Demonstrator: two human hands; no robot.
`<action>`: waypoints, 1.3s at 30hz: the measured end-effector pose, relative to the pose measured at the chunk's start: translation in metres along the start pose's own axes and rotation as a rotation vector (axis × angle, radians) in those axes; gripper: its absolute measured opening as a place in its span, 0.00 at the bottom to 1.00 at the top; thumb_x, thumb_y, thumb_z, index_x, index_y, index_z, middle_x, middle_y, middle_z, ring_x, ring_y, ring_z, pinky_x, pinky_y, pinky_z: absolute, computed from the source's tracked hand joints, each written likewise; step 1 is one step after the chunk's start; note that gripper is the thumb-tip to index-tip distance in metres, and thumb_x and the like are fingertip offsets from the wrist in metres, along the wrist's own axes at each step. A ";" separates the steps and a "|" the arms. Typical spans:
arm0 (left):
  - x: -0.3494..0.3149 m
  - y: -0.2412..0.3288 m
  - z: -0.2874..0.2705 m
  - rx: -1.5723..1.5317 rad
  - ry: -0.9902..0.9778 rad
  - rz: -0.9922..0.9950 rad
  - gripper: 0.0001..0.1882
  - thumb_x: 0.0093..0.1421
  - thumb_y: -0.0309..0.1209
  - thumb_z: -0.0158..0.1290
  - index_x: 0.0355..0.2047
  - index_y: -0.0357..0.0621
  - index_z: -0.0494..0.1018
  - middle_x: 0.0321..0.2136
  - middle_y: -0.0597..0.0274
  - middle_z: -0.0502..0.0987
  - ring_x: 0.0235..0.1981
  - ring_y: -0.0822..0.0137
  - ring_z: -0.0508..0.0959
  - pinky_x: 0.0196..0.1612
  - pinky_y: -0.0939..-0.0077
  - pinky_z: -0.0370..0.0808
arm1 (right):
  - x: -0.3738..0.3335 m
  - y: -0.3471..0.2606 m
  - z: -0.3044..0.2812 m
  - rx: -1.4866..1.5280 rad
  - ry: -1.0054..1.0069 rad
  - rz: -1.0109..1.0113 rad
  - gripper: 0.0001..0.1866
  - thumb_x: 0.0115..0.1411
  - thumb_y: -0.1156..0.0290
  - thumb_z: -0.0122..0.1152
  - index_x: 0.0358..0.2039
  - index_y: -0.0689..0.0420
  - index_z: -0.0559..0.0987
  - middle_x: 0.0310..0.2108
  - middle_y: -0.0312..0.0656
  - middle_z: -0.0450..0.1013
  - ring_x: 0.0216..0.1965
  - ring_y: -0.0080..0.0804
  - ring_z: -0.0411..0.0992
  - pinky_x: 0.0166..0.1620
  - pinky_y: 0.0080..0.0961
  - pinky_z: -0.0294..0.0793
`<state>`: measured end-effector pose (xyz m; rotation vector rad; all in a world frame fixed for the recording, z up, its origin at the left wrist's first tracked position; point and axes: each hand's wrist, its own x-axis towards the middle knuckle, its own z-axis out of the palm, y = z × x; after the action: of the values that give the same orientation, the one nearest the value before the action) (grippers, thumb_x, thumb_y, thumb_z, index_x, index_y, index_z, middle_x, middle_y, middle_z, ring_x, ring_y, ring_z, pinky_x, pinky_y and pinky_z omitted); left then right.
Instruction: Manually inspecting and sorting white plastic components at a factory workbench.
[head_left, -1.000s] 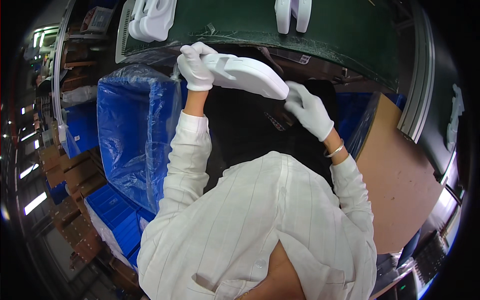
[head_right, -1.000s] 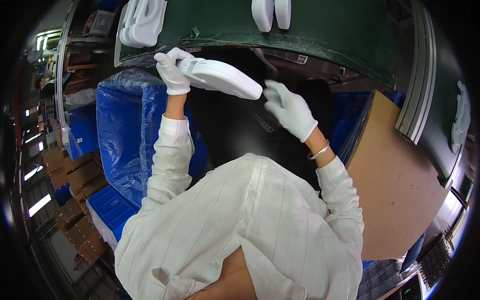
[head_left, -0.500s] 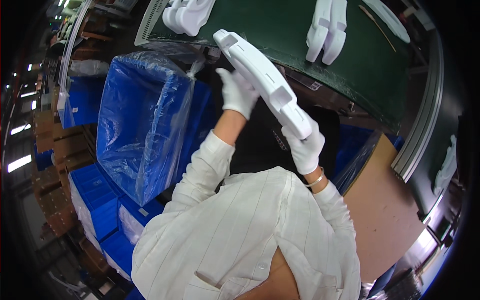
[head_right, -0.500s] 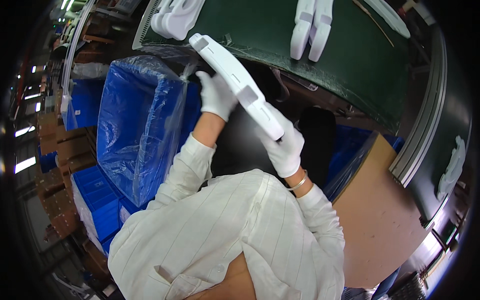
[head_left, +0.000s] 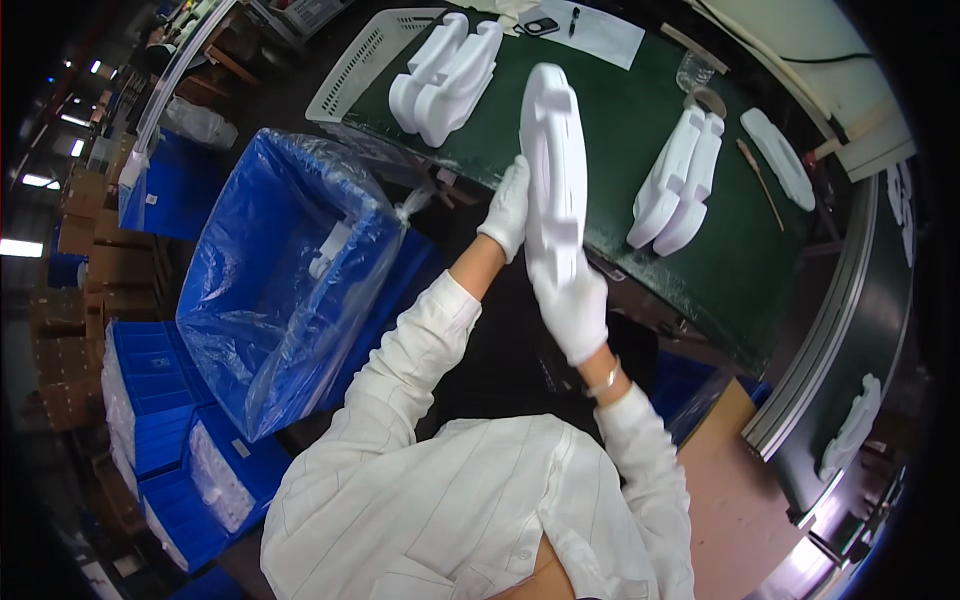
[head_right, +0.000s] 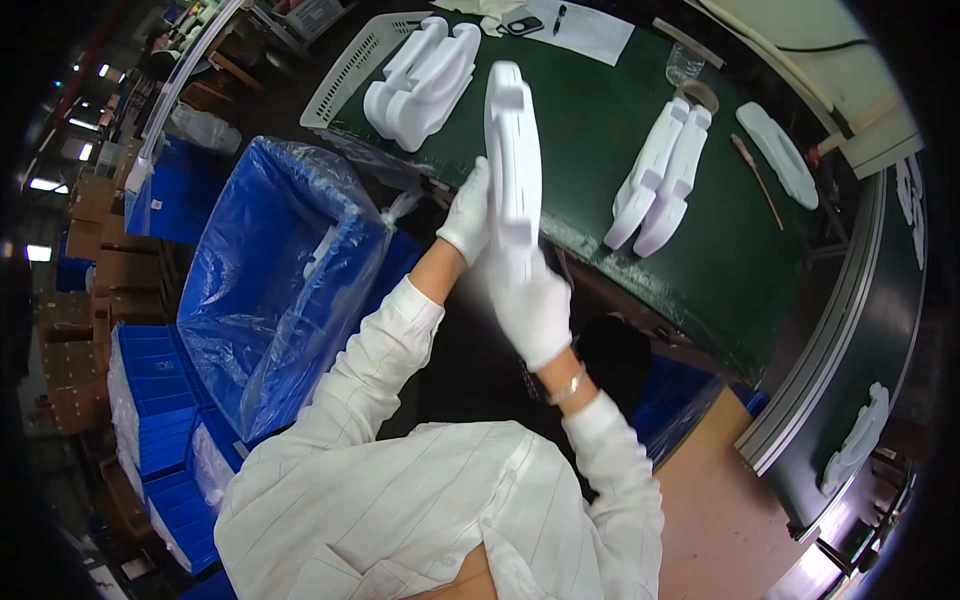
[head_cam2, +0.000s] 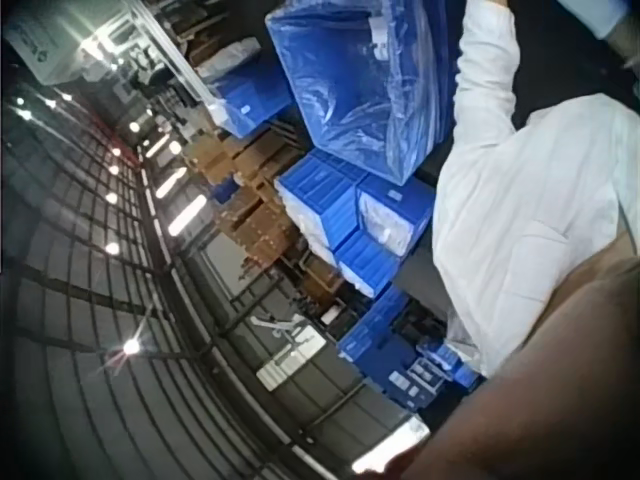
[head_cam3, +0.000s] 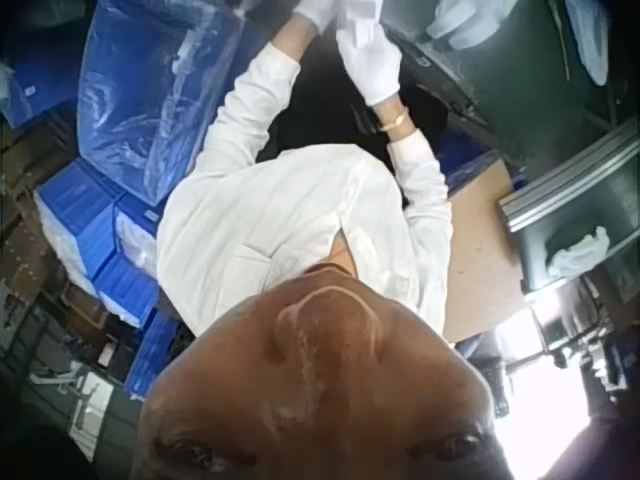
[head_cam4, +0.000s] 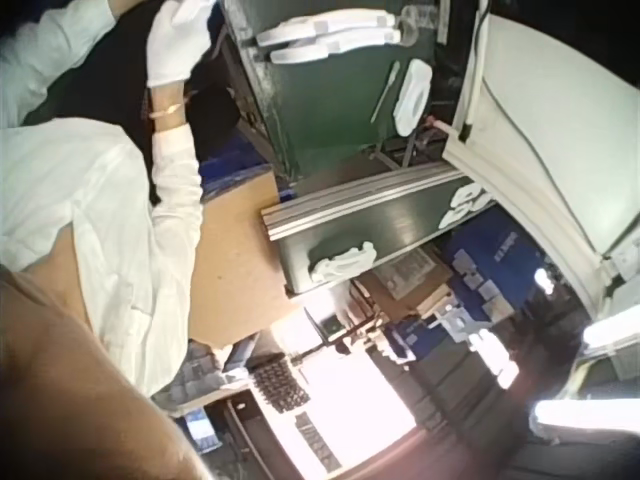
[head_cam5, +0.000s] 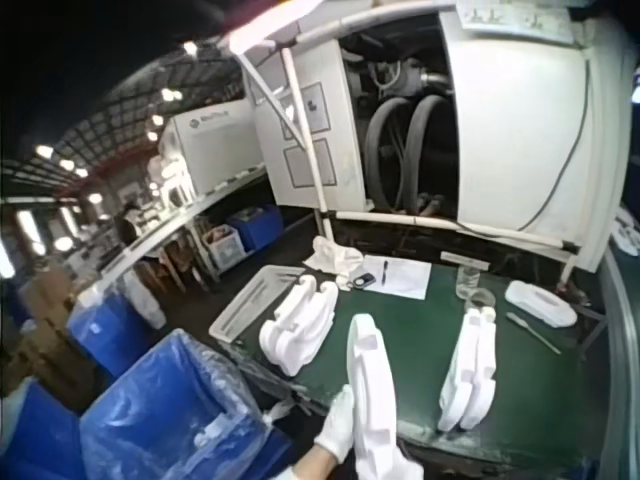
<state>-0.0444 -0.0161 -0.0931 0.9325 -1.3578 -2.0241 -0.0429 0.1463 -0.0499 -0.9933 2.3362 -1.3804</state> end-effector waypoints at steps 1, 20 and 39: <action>0.007 0.009 -0.010 0.225 -0.004 0.102 0.35 0.70 0.58 0.38 0.61 0.39 0.65 0.56 0.58 0.70 0.57 0.67 0.70 0.60 0.71 0.66 | 0.029 -0.002 0.008 -0.056 0.029 -0.117 0.17 0.59 0.65 0.65 0.42 0.65 0.78 0.27 0.58 0.78 0.34 0.52 0.80 0.33 0.36 0.77; 0.136 0.058 -0.079 1.687 0.143 0.942 0.29 0.62 0.31 0.51 0.63 0.36 0.63 0.61 0.41 0.67 0.63 0.43 0.65 0.66 0.55 0.60 | 0.023 0.031 -0.046 -0.064 -0.142 -0.288 0.11 0.61 0.61 0.56 0.30 0.53 0.81 0.27 0.42 0.76 0.33 0.44 0.77 0.36 0.37 0.75; 0.019 0.098 0.062 1.788 0.219 1.553 0.31 0.63 0.35 0.59 0.64 0.41 0.65 0.62 0.55 0.68 0.64 0.56 0.67 0.66 0.63 0.62 | -0.141 0.274 -0.572 -1.280 0.826 1.019 0.12 0.57 0.70 0.55 0.41 0.57 0.78 0.33 0.52 0.80 0.41 0.53 0.78 0.48 0.46 0.72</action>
<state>-0.1001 -0.0301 0.0097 0.1847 -2.3153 0.6733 -0.3565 0.7129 -0.0017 0.8837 3.3970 0.3209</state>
